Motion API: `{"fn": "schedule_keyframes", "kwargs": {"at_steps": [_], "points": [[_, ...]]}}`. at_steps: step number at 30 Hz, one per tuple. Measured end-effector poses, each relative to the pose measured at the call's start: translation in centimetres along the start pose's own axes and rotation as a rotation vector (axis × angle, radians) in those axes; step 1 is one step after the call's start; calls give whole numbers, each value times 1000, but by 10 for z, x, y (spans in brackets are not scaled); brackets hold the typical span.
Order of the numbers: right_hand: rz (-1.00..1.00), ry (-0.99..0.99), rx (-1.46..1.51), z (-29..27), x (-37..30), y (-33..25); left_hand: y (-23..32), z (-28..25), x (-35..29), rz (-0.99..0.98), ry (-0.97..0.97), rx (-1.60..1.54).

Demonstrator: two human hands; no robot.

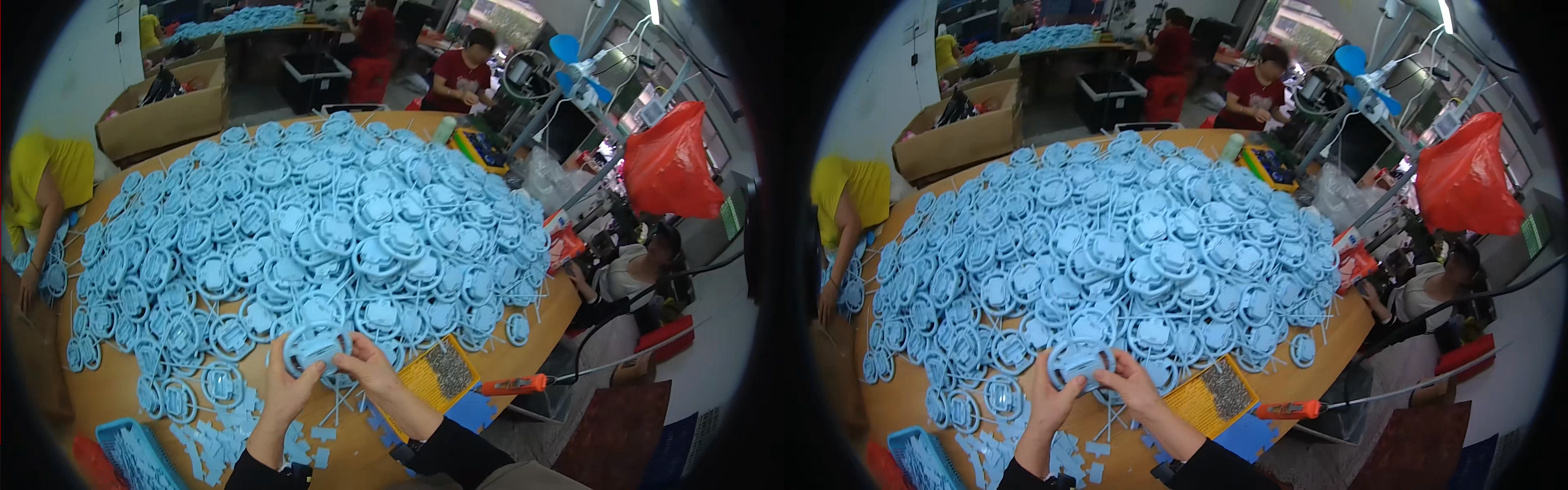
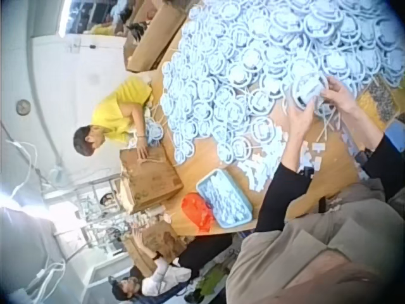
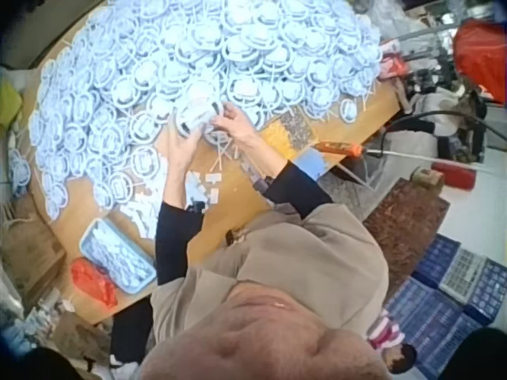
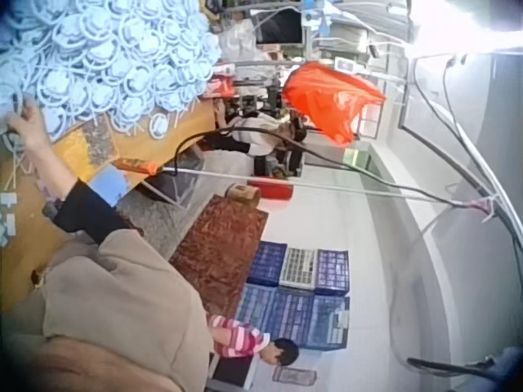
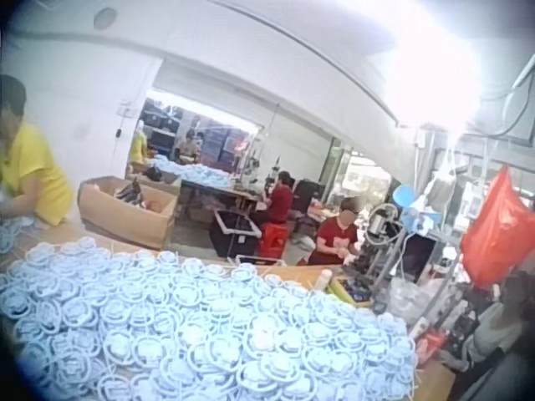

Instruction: Manually assembling blue plastic toy components at a factory workstation.

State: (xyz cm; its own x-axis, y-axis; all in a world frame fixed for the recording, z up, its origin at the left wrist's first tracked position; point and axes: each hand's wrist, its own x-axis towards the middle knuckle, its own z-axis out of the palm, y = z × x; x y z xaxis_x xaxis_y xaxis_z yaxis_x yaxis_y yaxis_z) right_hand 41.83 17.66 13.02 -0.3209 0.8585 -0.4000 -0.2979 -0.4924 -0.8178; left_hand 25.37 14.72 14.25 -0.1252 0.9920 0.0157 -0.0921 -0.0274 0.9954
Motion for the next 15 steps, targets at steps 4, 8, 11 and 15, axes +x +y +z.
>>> {"fn": "schedule_keyframes", "kwargs": {"at_steps": [4,8,11,15], "points": [[-384,255,268,-61,18,-61,-7,22,15,-128,-143,-82],[-364,237,363,-75,17,-111,-32,0,-4,-151,-94,125],[-662,336,-61,-69,20,-147,-48,-21,-15,-239,-82,196],[-1151,429,-660,-20,0,-282,-18,-13,-29,-164,-55,204]]}}
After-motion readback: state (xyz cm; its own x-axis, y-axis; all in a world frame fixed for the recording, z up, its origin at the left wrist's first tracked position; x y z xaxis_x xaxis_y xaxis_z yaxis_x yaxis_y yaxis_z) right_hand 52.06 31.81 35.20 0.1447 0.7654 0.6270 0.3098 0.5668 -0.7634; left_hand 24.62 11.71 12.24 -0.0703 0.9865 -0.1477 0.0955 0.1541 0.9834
